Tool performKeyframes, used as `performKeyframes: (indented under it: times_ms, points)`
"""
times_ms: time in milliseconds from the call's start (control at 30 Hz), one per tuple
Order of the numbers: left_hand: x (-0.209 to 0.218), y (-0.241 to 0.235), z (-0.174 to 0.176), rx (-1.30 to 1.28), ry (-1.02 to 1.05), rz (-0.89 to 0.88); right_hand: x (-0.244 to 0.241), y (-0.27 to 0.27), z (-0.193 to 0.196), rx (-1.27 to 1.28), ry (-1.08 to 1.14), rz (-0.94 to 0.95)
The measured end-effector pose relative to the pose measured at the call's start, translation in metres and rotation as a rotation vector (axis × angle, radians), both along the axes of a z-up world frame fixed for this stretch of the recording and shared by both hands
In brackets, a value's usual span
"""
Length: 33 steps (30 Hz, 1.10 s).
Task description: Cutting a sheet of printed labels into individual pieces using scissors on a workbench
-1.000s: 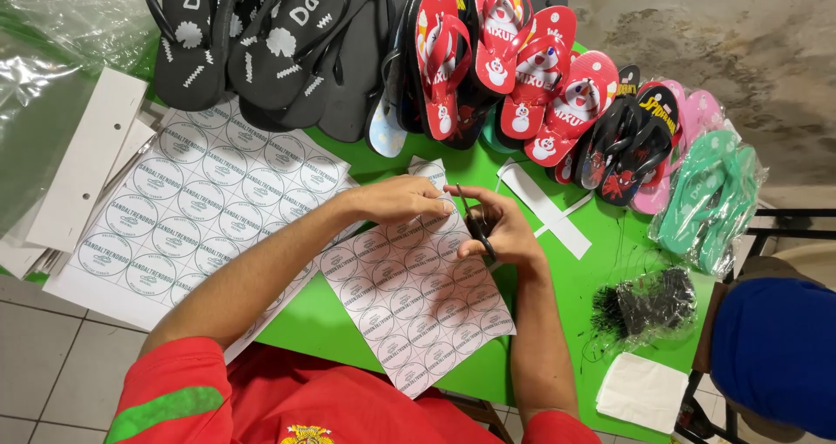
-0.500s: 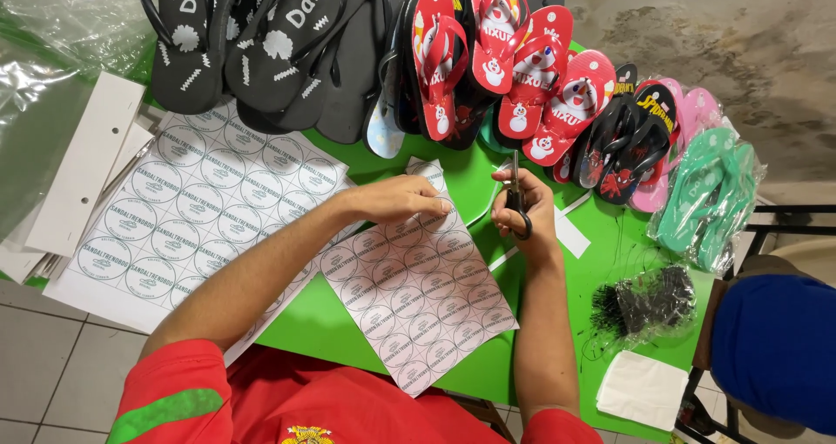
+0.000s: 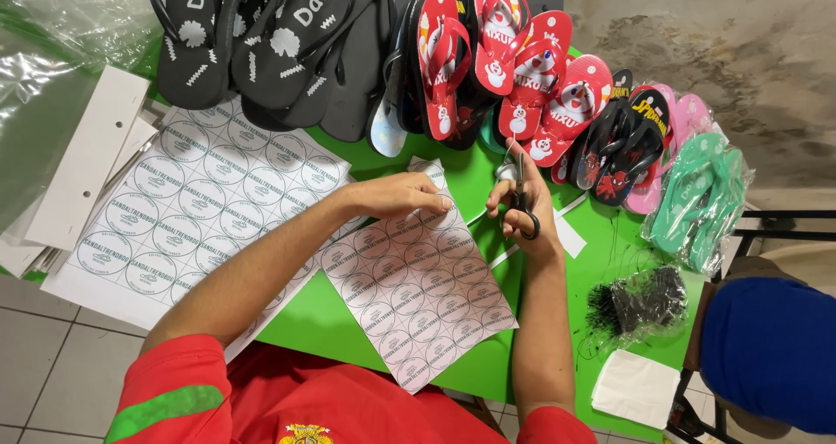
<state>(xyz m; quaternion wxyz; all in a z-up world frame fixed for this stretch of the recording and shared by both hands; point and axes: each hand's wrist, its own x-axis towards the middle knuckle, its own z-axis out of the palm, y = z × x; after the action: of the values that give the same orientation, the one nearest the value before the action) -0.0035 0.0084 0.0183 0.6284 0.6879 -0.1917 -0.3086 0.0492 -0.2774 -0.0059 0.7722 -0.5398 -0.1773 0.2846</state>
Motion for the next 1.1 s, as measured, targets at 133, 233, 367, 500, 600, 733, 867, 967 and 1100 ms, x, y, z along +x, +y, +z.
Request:
performKeyframes:
  times_ms: [133,233,367,500,600,733,867,967,1100]
  points:
    - [-0.001,0.001,0.004,-0.016,-0.002,-0.003,-0.001,-0.001,0.0,0.032,0.006,0.067]
    - [-0.001,0.002,0.005,-0.023,-0.007,-0.002,-0.002,-0.001,0.001,0.072,0.052,0.14]
    - [0.0,0.001,-0.003,-0.033,-0.015,-0.012,-0.003,0.001,0.013,0.004,0.019,0.242]
    - [0.002,0.0,-0.005,-0.035,-0.018,-0.009,-0.001,-0.001,0.044,-0.303,-0.193,0.316]
    - [0.0,0.001,-0.001,-0.038,-0.017,-0.016,-0.006,-0.018,0.064,-0.523,-0.232,0.307]
    - [0.004,-0.003,-0.014,-0.037,-0.002,-0.023,-0.022,-0.021,0.099,-0.689,-0.251,0.226]
    - [0.005,-0.003,-0.015,-0.021,0.002,-0.037,-0.04,0.005,0.133,-1.1,-0.482,0.096]
    - [0.005,-0.003,-0.017,-0.022,0.0,-0.044,-0.049,0.015,0.144,-1.234,-0.55,0.051]
    - [0.004,-0.004,-0.019,-0.029,-0.009,-0.046,-0.057,0.026,0.159,-1.3,-0.643,-0.036]
